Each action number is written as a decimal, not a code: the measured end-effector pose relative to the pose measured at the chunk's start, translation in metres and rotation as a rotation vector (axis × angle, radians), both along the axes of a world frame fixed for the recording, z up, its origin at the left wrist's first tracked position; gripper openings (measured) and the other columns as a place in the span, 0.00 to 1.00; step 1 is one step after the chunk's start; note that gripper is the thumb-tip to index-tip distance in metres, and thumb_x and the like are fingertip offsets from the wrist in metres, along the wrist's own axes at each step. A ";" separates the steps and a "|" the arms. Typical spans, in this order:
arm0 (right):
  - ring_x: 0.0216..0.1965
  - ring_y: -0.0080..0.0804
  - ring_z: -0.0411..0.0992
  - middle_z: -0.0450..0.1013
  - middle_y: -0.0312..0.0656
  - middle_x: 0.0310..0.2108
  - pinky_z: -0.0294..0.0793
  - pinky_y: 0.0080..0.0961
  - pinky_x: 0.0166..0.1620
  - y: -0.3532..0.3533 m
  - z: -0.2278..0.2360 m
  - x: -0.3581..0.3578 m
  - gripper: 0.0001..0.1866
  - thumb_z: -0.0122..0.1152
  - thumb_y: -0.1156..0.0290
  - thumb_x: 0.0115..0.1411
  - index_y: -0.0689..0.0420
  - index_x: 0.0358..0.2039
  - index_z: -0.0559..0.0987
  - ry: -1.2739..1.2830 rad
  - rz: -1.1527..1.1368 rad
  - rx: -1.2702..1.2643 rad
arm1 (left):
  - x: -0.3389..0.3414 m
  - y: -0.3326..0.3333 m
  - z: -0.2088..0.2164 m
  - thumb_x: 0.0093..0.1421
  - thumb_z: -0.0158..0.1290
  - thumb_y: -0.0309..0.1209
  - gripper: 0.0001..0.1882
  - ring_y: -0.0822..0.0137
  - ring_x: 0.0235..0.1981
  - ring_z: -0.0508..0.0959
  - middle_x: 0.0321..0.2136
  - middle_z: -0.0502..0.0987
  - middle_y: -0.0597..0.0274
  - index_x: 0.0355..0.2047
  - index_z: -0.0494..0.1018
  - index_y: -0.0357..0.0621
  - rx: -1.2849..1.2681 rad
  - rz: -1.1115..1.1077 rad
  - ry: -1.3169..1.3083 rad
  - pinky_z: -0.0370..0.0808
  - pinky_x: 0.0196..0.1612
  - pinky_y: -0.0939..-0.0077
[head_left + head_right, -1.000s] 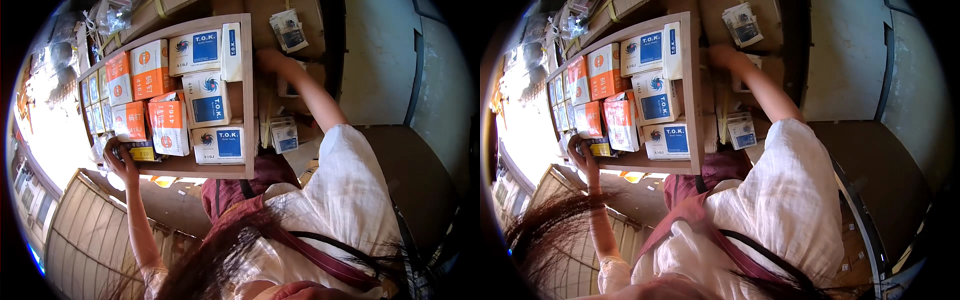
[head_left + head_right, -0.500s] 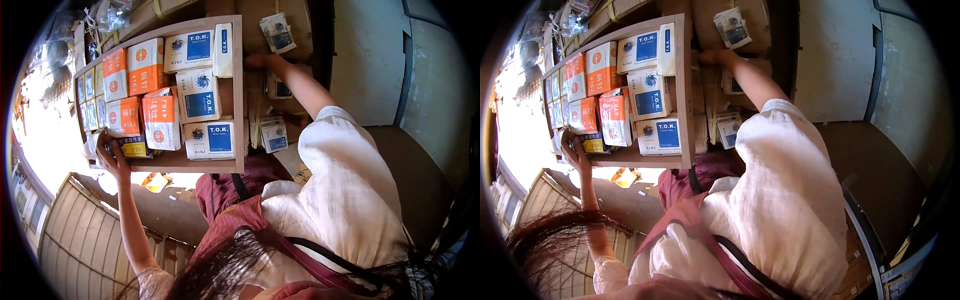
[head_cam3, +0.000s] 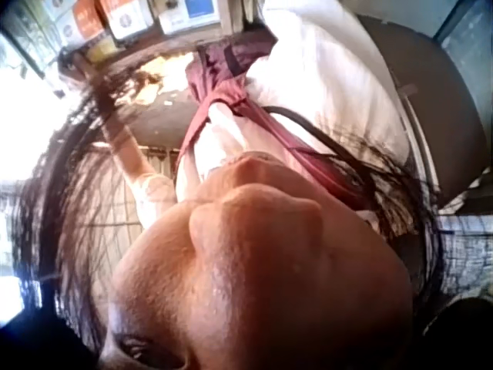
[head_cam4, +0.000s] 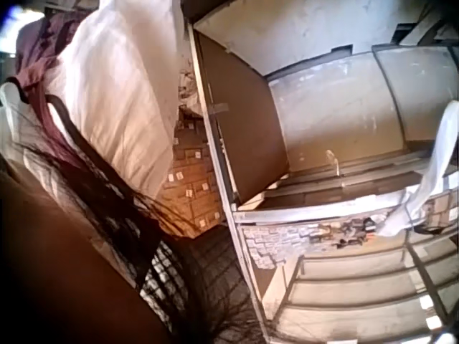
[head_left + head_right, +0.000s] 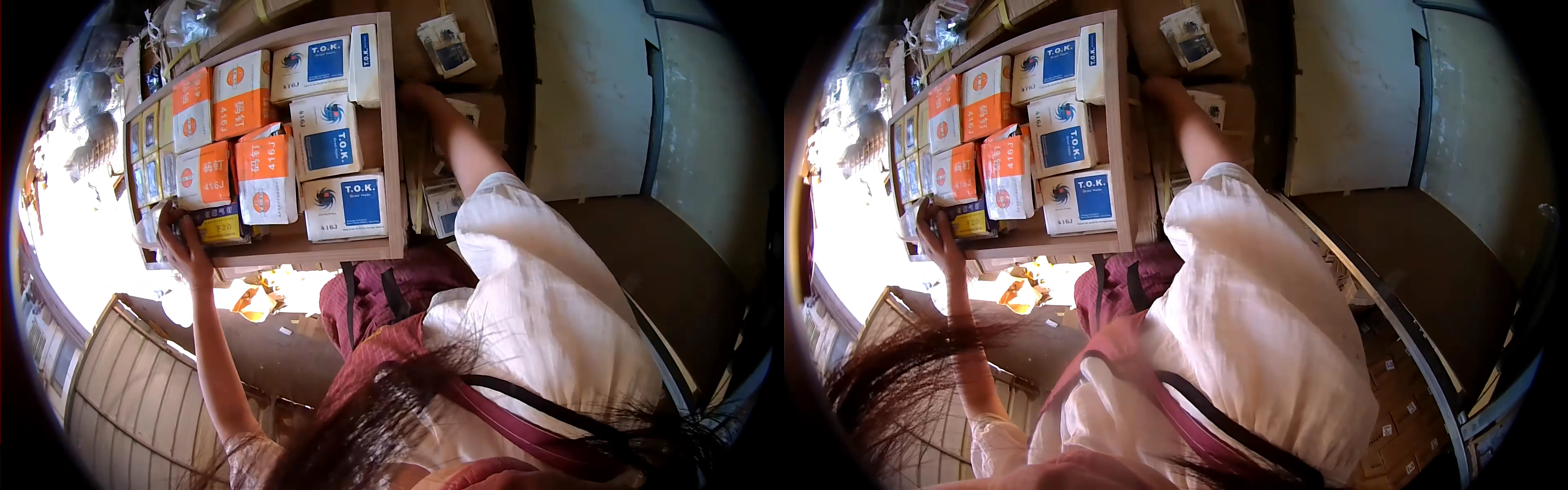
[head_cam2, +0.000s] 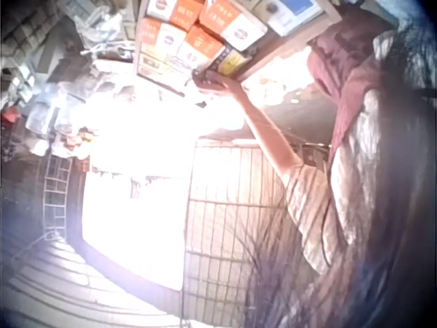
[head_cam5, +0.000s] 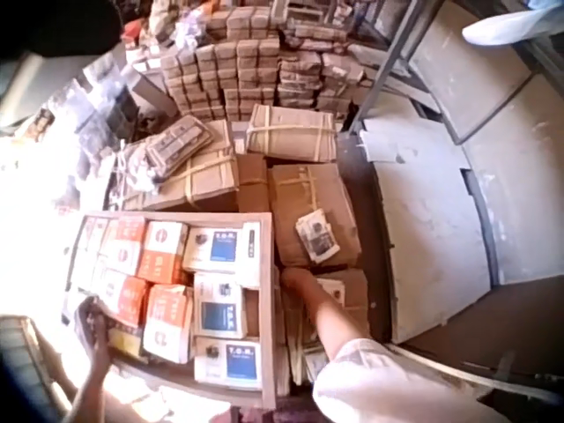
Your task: The person organizes boxes of inventory by picking up boxes from a container and placing them into a larger wooden tray on a shelf.
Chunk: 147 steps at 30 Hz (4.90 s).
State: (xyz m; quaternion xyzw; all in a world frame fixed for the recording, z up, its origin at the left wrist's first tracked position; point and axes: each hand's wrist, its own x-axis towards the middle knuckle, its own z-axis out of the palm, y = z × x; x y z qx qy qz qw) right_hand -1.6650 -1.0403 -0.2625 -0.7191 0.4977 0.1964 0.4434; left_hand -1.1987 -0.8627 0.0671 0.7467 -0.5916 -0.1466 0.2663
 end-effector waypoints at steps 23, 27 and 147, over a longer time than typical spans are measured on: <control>0.43 0.37 0.75 0.78 0.46 0.44 0.72 0.35 0.48 -0.013 0.008 0.013 0.18 0.49 0.61 0.65 0.54 0.51 0.78 -0.003 -0.008 0.016 | -0.006 -0.001 0.003 0.66 0.49 0.31 0.16 0.59 0.43 0.74 0.44 0.75 0.55 0.53 0.71 0.40 -0.026 -0.031 -0.103 0.71 0.47 0.64; 0.43 0.36 0.74 0.78 0.46 0.44 0.72 0.35 0.48 -0.017 0.006 0.011 0.19 0.49 0.61 0.65 0.54 0.52 0.77 -0.016 -0.045 0.000 | -0.006 -0.006 0.002 0.66 0.49 0.31 0.16 0.58 0.44 0.74 0.44 0.75 0.55 0.52 0.71 0.40 -0.029 -0.043 -0.104 0.71 0.48 0.63; 0.65 0.53 0.51 0.60 0.44 0.63 0.53 0.39 0.68 -0.026 0.314 0.164 0.50 0.66 0.77 0.38 0.35 0.65 0.65 -0.060 0.109 -0.711 | 0.006 0.014 -0.002 0.57 0.51 0.28 0.12 0.52 0.41 0.76 0.35 0.78 0.57 0.42 0.72 0.46 -0.426 0.000 -0.045 0.74 0.42 0.59</control>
